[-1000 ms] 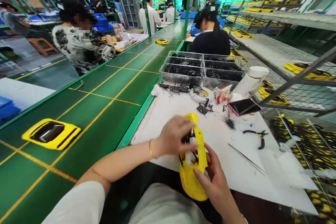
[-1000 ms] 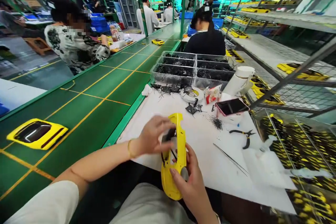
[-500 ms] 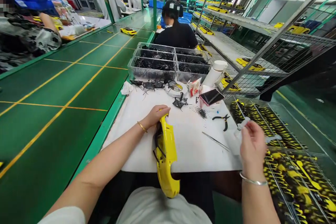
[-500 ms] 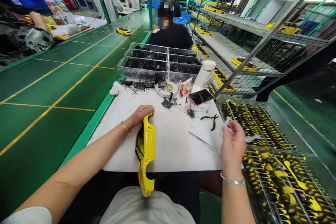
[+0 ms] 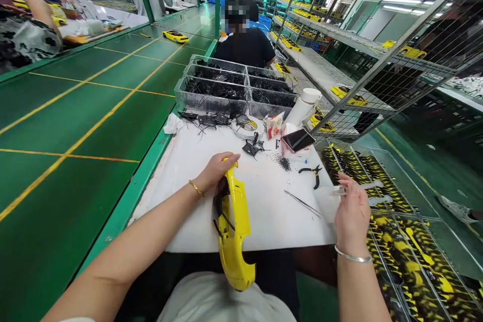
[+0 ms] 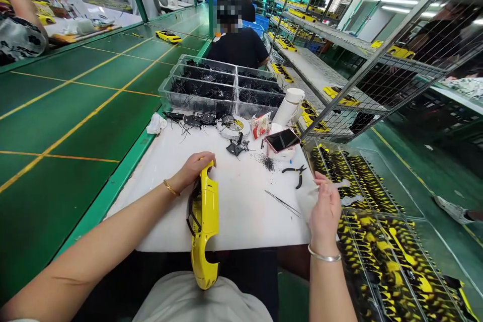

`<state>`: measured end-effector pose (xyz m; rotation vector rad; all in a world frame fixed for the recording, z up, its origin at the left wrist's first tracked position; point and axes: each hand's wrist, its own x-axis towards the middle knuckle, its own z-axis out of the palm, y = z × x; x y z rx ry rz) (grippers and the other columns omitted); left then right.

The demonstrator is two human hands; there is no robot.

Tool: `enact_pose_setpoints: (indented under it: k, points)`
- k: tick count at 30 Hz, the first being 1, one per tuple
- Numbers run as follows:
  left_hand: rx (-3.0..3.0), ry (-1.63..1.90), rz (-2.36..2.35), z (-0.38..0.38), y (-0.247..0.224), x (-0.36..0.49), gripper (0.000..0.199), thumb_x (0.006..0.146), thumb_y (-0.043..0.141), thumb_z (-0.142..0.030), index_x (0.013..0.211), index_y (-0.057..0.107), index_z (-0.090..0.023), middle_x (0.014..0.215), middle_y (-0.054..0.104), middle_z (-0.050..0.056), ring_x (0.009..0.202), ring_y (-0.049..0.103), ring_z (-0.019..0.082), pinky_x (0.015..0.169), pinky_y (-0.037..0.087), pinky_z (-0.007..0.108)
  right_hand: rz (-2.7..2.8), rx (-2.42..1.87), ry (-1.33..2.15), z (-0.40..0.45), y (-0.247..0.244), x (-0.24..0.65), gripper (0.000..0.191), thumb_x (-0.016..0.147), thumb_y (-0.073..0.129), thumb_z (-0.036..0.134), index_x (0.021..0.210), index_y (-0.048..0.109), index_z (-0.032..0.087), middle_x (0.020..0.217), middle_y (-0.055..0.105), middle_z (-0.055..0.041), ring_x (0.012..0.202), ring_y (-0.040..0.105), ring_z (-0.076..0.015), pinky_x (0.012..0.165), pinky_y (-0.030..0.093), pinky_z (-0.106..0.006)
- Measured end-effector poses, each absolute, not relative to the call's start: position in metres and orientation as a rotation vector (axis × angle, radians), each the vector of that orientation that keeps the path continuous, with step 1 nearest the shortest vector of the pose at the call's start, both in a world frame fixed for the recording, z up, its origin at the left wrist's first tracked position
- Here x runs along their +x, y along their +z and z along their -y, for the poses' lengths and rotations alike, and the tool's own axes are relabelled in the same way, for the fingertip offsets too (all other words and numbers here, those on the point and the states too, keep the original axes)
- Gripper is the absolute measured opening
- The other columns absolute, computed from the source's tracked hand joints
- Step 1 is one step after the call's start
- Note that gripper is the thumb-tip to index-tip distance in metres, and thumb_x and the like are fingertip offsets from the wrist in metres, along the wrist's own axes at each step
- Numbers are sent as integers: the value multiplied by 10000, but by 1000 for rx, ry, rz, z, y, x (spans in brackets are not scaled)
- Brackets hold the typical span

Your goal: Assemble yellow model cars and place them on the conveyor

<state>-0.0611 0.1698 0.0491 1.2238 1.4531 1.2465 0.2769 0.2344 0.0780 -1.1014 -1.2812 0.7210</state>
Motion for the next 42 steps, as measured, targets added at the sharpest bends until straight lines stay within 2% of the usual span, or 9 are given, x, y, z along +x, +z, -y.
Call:
enact_pose_setpoints:
  k: [3, 6, 8, 11, 12, 14, 18, 28, 42]
  points:
    - [1236, 1260, -1473, -171, 50, -59, 507, 799, 459, -641, 656, 549, -163, 597, 462, -16, 598, 423, 129, 591, 344, 271, 1300, -887, 868, -209, 105, 241, 224, 883, 644, 393, 1029, 647, 223, 878, 656, -26, 856, 598, -175, 924, 434, -389]
    - [1275, 1251, -1516, -174, 50, -58, 499, 807, 451, -635, 637, 526, -172, 599, 453, -18, 618, 420, 131, 597, 341, 269, 1347, -641, 1232, -179, 132, 195, 216, 882, 636, 269, 1094, 633, 311, 697, 531, 35, 684, 494, -152, 854, 445, -363]
    - [1312, 1244, -1529, -176, 48, -58, 512, 818, 440, -644, 637, 526, -173, 604, 464, -16, 632, 429, 134, 601, 341, 267, 1392, -509, 1461, -164, 145, 169, 178, 890, 607, 426, 1006, 650, 298, 701, 473, 18, 702, 466, -173, 803, 433, -359]
    - [1349, 1240, -1514, -179, 46, -61, 544, 843, 430, -664, 647, 541, -170, 602, 470, -21, 629, 428, 129, 594, 327, 265, 1491, -336, 1763, -158, 156, 138, 606, 808, 424, 821, 698, 583, 247, 639, 399, 1, 666, 416, -196, 712, 400, -377]
    - [1353, 1246, -1507, -179, 46, -61, 552, 850, 430, -670, 645, 538, -169, 600, 465, -25, 622, 422, 126, 589, 318, 265, 1515, -293, 1842, -159, 158, 130, 675, 788, 367, 868, 613, 521, 234, 594, 364, 3, 628, 389, -190, 674, 381, -372]
    - [1368, 1266, -1500, -179, 46, -62, 562, 856, 435, -676, 624, 512, -170, 591, 440, -32, 611, 404, 120, 583, 301, 270, 1527, -247, 1943, -163, 159, 118, 673, 829, 353, 816, 538, 437, 215, 517, 300, 10, 560, 335, -171, 618, 339, -357]
    - [1409, 1291, -1491, -178, 50, -61, 569, 860, 436, -670, 570, 428, -181, 570, 378, -37, 595, 357, 116, 579, 267, 284, 1466, -295, 2013, -171, 159, 108, 561, 841, 392, 695, 572, 490, 213, 488, 302, 14, 521, 320, -155, 577, 304, -346]
    - [1413, 1290, -1478, -177, 51, -61, 584, 860, 420, -685, 562, 429, -183, 568, 390, -28, 600, 351, 123, 593, 257, 296, 1454, -363, 2015, -172, 159, 105, 532, 819, 409, 695, 601, 497, 218, 475, 289, 23, 495, 311, -150, 540, 272, -327]
    - [1415, 1289, -1470, -180, 46, -61, 507, 867, 426, -602, 584, 424, -182, 589, 374, -36, 619, 350, 117, 605, 267, 284, 1492, -322, 1984, -169, 156, 103, 507, 849, 403, 652, 646, 545, 209, 499, 333, 16, 527, 340, -156, 576, 310, -336]
